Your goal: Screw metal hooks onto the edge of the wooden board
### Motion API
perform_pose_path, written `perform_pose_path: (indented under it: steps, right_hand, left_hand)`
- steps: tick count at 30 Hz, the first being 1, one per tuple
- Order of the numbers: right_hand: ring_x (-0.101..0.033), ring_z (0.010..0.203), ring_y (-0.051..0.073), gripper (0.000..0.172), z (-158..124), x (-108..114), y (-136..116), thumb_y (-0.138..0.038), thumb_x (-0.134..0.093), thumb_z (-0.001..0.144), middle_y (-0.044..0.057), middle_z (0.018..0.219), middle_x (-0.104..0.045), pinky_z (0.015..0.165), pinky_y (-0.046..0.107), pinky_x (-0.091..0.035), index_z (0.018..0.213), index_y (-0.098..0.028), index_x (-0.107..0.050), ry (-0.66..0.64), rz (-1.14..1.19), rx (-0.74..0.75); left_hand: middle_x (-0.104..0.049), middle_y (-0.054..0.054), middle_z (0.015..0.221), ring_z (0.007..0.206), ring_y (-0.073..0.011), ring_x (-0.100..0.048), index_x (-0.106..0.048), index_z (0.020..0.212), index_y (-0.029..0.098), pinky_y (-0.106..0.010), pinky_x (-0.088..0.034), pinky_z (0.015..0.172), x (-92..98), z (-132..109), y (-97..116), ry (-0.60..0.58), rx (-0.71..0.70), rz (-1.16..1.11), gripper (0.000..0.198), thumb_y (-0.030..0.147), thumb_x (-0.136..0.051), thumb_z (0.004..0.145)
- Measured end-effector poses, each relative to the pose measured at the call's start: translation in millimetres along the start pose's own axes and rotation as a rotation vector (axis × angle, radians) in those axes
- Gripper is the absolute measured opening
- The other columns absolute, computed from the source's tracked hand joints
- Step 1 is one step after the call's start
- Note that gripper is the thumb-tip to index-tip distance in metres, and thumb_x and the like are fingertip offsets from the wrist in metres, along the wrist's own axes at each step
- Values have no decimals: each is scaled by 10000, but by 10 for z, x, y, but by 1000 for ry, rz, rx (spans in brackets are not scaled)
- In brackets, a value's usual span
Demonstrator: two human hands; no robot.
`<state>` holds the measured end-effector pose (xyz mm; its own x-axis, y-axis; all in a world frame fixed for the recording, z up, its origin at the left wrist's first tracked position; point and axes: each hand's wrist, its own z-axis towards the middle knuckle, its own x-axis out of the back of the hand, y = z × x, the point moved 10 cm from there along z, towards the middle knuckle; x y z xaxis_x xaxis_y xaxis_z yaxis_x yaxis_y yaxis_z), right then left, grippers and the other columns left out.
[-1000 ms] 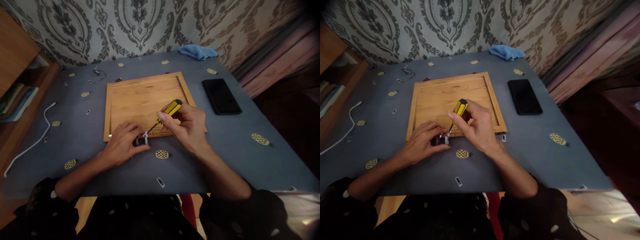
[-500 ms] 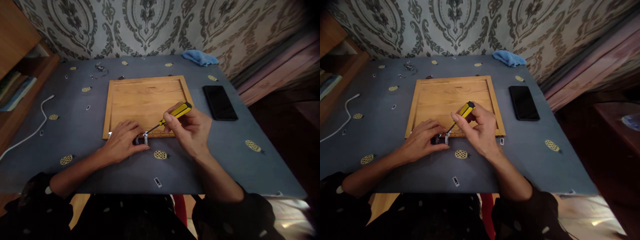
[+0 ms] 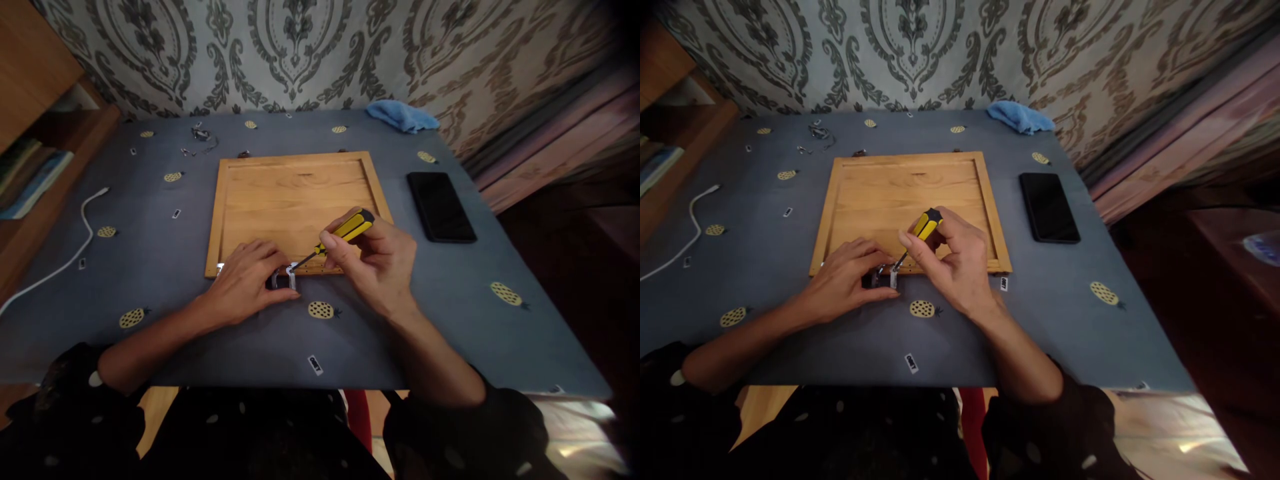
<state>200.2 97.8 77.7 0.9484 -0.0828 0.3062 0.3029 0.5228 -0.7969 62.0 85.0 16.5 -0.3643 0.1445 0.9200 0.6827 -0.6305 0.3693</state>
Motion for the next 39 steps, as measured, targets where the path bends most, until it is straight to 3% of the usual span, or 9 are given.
perform_pose_path:
  steps: [10,16,19,26,32,39]
  right_hand:
    - [-552,601,111,281,6,-19,-34,-385,-769,862,-24,670,-599,557,269,-445,692,-214,-626,-15,31,13]
    - [-573,475,67,239,-42,-104,107,-391,-810,822,-45,748,-655,426,217,-478,798,-225,-640,-52,252,-172]
    - [-613,494,67,256,-25,-137,105,-370,-839,792,-42,805,-683,449,207,-524,852,-223,-638,-87,341,-185]
    - [-679,543,85,275,-14,-171,86,-465,-672,930,10,889,-735,541,236,-576,1018,-205,-688,-185,364,-192]
    - [-620,481,64,264,16,-124,86,-454,-752,866,-21,776,-682,468,216,-510,857,-198,-689,-121,313,-152]
    - [-623,437,79,314,29,-132,85,-458,-795,819,-61,627,-612,434,209,-516,735,-202,-635,-100,341,-179]
  left_hand:
    - [-669,-73,1055,997,-269,-603,-672,1060,193,-394,-469,829,-11,-4,-8,6,0,9,490,651,-618,898]
    - [-668,-80,1074,1034,-282,-600,-672,1081,190,-420,-479,865,-29,11,-13,-42,29,6,450,594,-684,883]
    - [-666,-77,1063,1030,-284,-600,-674,1080,189,-412,-475,852,-26,9,-12,-34,22,16,455,597,-685,879]
    - [-663,-75,1041,995,-272,-601,-676,1073,185,-398,-470,833,-26,-1,-23,-6,3,11,496,646,-635,892]
    - [-668,-75,1056,1012,-273,-603,-670,1087,189,-390,-466,828,-17,-4,-20,-7,-6,20,505,653,-625,895]
    - [-670,-68,1053,995,-266,-600,-668,1053,190,-377,-452,815,-25,-6,-21,-13,-2,19,495,655,-633,889]
